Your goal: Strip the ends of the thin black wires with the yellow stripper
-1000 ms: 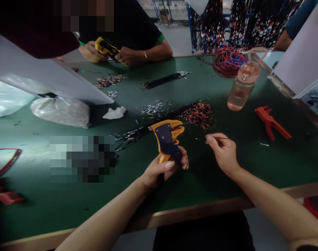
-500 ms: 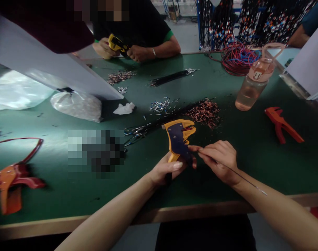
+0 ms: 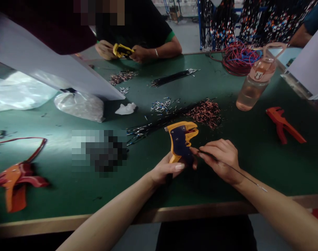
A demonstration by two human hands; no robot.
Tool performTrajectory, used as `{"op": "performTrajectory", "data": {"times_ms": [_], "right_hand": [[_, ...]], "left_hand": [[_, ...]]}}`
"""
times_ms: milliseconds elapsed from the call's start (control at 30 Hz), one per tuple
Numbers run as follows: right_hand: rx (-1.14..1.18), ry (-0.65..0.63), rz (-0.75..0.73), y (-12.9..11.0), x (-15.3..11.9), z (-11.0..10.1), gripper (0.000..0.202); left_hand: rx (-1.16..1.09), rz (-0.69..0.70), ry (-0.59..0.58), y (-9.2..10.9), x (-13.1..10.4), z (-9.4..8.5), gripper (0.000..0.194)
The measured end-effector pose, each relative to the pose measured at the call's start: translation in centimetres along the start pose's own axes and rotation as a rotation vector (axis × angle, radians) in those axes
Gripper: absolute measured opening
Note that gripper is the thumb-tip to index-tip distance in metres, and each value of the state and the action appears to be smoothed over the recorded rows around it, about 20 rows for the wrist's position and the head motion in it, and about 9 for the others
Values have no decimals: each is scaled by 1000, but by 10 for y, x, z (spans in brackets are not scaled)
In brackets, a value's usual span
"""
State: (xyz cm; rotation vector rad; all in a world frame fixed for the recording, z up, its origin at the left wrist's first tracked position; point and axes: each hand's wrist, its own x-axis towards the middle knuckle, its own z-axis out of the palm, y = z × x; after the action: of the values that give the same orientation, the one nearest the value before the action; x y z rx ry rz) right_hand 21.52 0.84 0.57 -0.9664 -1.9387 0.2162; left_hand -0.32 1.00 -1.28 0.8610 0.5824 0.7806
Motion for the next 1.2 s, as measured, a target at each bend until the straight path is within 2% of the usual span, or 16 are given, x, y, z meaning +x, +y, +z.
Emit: {"op": "performTrajectory", "data": {"times_ms": [133,233,333,433,600,867,1000,1200], "right_hand": [[-6,-3,34,3,2,-5,13],[-70,80,-15,1,3,-11,10],[-132,145,-94,-3,5,-15,18],[-186,119,-162,-6,5,-16,23],[-220,45,-268,-9,2,-15,16],[-210,-18,-292,-12,3,-14,17],[-208,-47,-306,-12,3,-15,15],[-212,-66,-313,-15,5,-17,17]], "left_hand": [[-34,36,12,2,2,1,52],[-14,52,9,1,2,2,53],[35,40,-17,0,1,3,57],[68,13,-70,-1,0,6,60],[77,-40,-103,2,1,16,58],[56,-2,-43,8,2,20,43],[128,-30,-46,8,2,19,46],[193,-82,21,8,-1,21,52]]}}
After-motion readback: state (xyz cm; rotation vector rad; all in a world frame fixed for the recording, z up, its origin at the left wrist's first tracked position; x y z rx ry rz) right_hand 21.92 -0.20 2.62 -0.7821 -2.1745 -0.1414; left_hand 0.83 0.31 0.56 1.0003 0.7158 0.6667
